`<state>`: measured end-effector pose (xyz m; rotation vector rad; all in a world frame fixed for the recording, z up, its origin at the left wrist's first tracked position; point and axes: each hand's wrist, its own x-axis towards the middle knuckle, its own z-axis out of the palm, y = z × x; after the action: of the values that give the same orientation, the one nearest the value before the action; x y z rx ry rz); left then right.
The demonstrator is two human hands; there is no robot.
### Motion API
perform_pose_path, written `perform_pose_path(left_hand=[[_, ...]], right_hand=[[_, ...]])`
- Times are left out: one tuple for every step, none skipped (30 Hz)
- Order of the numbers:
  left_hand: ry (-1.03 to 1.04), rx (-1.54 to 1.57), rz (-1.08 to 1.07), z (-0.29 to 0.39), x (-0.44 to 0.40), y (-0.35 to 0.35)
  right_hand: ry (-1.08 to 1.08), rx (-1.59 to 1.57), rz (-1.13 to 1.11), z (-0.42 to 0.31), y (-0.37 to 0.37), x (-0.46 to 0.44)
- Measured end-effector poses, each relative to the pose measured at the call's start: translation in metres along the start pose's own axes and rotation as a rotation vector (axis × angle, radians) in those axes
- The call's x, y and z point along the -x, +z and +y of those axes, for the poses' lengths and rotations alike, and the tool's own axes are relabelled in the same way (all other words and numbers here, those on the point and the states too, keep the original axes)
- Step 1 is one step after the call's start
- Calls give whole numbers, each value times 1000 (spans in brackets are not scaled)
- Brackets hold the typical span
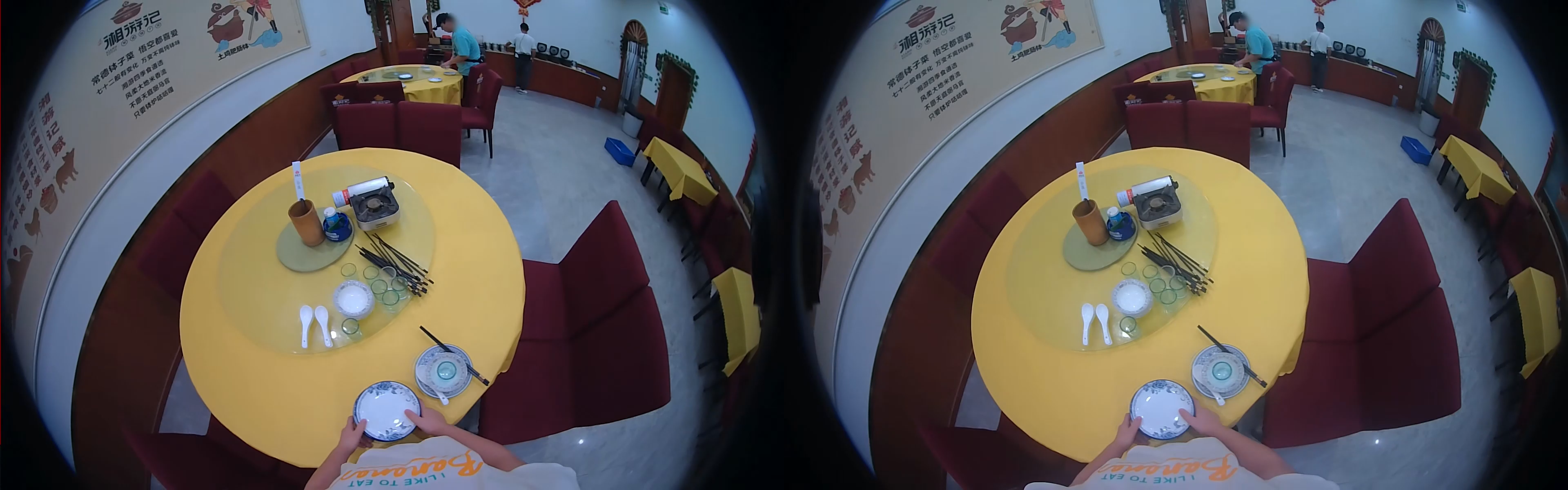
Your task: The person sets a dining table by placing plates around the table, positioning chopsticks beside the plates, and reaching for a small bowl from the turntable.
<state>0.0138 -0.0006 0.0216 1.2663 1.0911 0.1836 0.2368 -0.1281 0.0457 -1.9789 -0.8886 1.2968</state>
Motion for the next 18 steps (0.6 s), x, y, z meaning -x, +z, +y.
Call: perform_pose_path(left_hand=[[23, -35, -20, 0, -2, -3], [46, -70, -40, -1, -4, -6], [51, -88, -63, -2, -6, -9], [56, -104, -84, -3, -9, -12], [46, -132, -91, 7, -4, -12], [36, -161, -99, 17, 0, -12], [26, -189, -107, 27, 5, -12], [22, -178, -113, 28, 6, -13], [15, -167, -121, 29, 8, -13], [0, -127, -115, 29, 10, -12], [-14, -88, -108, 28, 12, -11], [-39, -23, -111, 15, 6, -12], [-61, 42, -114, 7, 4, -11], [-48, 43, -95, 8, 7, -9], [-34, 45, -76, 10, 9, -8], [-21, 47, -56, 12, 11, -5], [-12, 39, -45, 12, 12, -4], [-5, 32, -33, 12, 13, -3]], right_hand=[[27, 32, 8, 0, 1, 0], [35, 62, 57, 0, 4, 0], [10, 64, 106, 2, 7, 0], [-17, 68, 153, 6, 11, -1], [-44, 72, 198, 7, 13, -1], [-35, 69, 223, 7, 14, -1], [-42, 61, 225, 6, 15, -1], [-47, 53, 226, 5, 14, -1], [-49, 46, 228, 4, 15, 0], [-87, 45, 249, 4, 15, 1], [-76, 60, 231, 4, 15, 0], [-63, 76, 214, 6, 14, -2], [-52, 92, 198, 7, 12, -3], [-41, 76, 158, 1, 8, 0], [-45, 60, 150, 4, 10, -1], [-49, 45, 142, 11, 12, -6], [-54, 30, 133, 17, 14, -10], [-84, -5, 122, 14, 12, -8]])
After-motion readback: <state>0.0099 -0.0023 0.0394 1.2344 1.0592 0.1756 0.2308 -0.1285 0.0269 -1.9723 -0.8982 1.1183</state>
